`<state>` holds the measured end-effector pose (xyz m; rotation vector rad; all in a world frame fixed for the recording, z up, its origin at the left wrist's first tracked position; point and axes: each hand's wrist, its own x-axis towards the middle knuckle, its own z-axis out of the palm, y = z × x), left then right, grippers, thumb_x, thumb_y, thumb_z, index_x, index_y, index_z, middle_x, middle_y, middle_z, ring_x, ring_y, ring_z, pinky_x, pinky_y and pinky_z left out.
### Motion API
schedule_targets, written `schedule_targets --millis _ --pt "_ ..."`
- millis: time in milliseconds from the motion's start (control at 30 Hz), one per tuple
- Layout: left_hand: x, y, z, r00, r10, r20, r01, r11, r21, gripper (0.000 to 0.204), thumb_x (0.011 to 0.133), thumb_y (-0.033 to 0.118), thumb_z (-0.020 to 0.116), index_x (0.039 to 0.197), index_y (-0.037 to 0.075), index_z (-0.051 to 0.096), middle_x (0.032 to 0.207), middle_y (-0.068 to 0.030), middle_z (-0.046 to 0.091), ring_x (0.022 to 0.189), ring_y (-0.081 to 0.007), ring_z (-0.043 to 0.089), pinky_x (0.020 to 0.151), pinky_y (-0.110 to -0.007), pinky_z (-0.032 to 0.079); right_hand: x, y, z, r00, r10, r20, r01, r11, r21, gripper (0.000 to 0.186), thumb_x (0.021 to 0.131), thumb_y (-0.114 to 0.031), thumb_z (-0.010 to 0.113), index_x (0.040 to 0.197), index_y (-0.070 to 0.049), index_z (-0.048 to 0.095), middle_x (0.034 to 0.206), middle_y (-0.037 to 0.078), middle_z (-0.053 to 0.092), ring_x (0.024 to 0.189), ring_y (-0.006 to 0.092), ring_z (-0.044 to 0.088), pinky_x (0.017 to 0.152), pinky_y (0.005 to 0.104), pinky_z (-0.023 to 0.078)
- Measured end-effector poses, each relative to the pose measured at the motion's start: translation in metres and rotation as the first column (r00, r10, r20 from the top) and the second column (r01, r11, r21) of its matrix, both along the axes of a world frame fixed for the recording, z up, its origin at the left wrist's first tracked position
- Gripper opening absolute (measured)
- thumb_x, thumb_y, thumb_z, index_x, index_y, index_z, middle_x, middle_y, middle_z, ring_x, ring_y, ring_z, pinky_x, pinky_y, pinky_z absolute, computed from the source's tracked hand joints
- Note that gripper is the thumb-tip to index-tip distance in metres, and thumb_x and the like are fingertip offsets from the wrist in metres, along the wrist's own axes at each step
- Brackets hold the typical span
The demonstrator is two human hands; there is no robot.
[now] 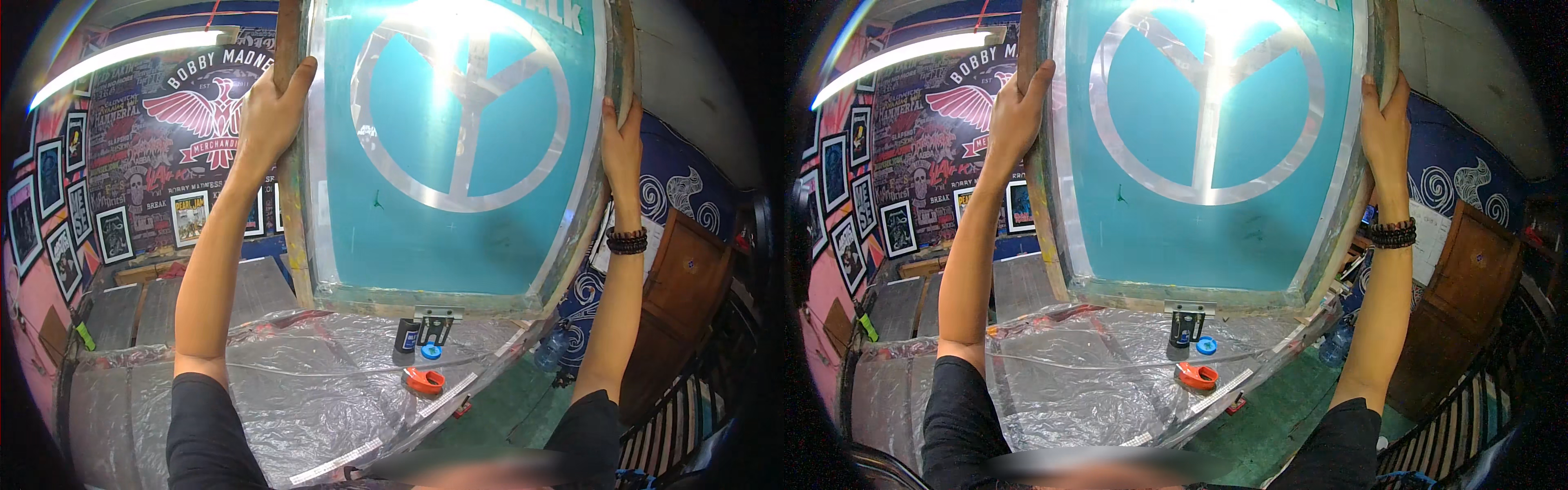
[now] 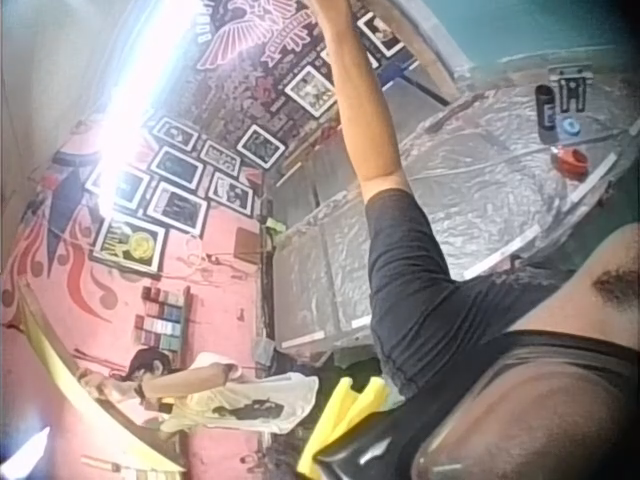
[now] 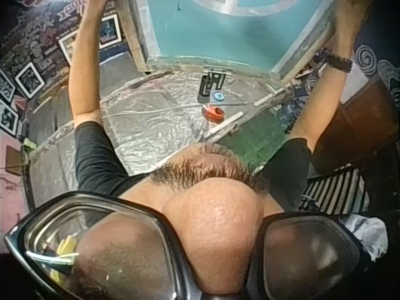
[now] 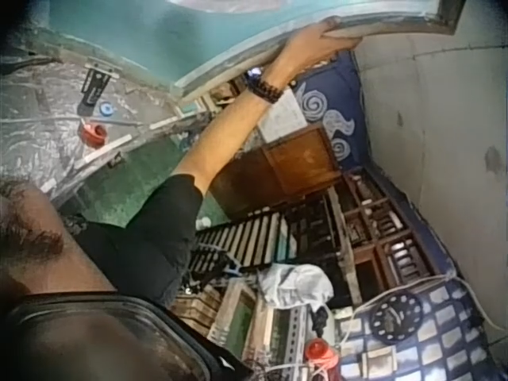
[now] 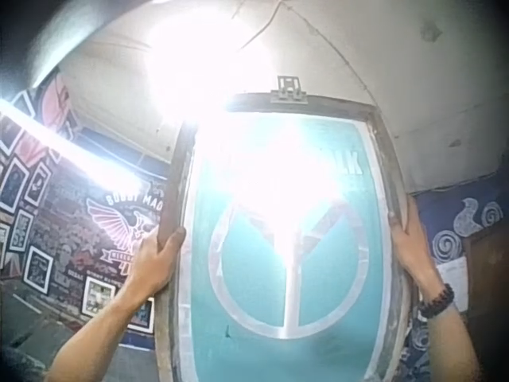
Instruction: The recorder is preparing screen printing frames by applying tape and inspecting the mesh.
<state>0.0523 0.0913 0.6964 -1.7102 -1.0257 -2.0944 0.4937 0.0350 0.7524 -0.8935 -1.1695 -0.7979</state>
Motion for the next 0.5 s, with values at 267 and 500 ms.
schedule_targets --millis 267,500 --pt "0.004 -0.007 -0.023 0.999 0.001 -0.036 -0.003 0.999 -0.046 0.063 0.099 0.059 0.054 0.096 -0.002 0.065 0.075 -0.0088 0.057 0.075 -0.0187 0.055 0.072 -0.036 0.046 0.009 0.007 -0.005 0.999 0.042 -0.032 -0.042 0.999 0.001 0.072 0.103 -0.046 0.053 0.154 0.001 0.035 0.141 0.033 0.055 0.129 0.0441 0.057 0.108 0.0439 0.044" --pt "0.001 -0.009 -0.053 0.999 -0.043 0.009 0.043 0.999 -0.029 0.051 0.099 0.048 0.059 0.108 -0.001 0.068 0.081 -0.0148 0.069 0.077 -0.0262 0.067 0.075 -0.04 0.051 0.006 0.021 -0.013 0.999 0.035 0.016 -0.035 0.999 0.014 0.069 0.104 -0.044 0.052 0.153 0.002 0.036 0.142 0.031 0.054 0.132 0.0424 0.055 0.11 0.0431 0.042"
